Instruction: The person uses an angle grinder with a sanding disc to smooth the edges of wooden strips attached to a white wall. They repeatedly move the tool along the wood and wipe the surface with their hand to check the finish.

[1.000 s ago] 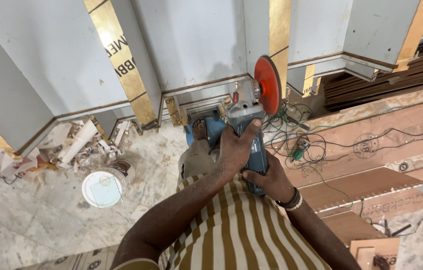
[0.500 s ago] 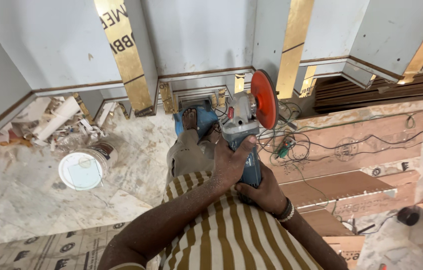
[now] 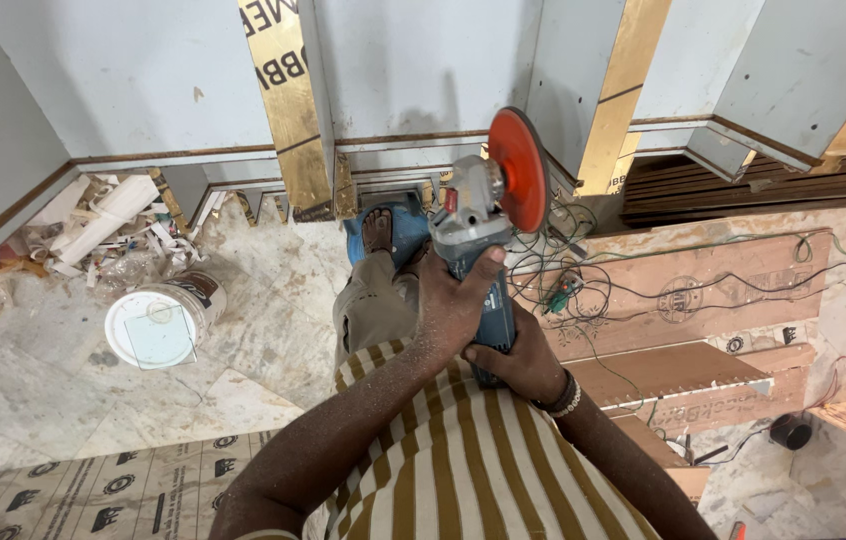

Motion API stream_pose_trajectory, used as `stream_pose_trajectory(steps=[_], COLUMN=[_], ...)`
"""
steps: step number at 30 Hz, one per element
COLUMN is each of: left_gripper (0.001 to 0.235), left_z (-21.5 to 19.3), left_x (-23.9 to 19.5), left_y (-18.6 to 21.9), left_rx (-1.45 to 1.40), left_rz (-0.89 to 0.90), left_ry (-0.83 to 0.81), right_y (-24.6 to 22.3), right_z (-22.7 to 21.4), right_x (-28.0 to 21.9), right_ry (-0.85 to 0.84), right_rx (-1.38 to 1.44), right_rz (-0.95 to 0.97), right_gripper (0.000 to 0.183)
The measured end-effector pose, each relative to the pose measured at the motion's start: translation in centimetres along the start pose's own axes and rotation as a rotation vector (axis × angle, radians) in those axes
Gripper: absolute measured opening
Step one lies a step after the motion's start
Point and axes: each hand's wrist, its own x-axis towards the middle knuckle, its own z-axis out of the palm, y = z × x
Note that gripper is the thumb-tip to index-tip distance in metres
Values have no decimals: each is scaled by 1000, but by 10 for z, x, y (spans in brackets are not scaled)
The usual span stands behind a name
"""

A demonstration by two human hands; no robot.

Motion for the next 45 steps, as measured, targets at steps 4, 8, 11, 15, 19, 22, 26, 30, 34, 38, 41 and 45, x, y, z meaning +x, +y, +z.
stream_pose_trajectory(steps=[4, 8, 11, 15, 19, 22, 26, 30, 34, 38, 41, 45], left_gripper=[53, 56, 55, 56, 54, 54, 55, 57, 54, 51, 52, 54], left_z=[12, 21, 27, 35, 38, 37, 24, 13, 12, 15, 16, 21], left_x=[2, 1, 1, 4, 7, 9, 9, -5, -8, -9, -8, -3], left_y=[-6, -14, -18, -21, -25, -34, -50, -50, -43, -33, -32, -36], left_rx=[11, 45, 63, 114, 137, 185, 170, 77, -15, -147, -78, 38], left_rz=[-67, -63, -51, -126, -140, -124, -219, -44, -47, 16, 18, 52], left_ry=[-18, -13, -31, -28, -33, -5, -31, 64, 63, 43, 8, 2], right_y=[13, 25, 35, 47, 50, 50, 47, 41, 37, 32, 34, 41], right_z=[-5, -9, -11, -15, -21, -21, -15, -10, -10, -13, -16, -23], right_x=[-4, -11, -12, -10, -9, -4, 1, 1, 5, 2, 2, 8], right_ry=[14, 46, 76, 86, 81, 63, 27, -8, -28, -19, -2, 4], right_rx=[81, 89, 89, 115, 105, 115, 138, 22, -3, -55, -64, -79], right_rz=[35, 45, 5, -16, 4, 8, 69, 109, 103, -14, -35, -57], right_gripper=[65, 64, 66, 66, 66, 65, 66, 67, 66, 71, 71, 67])
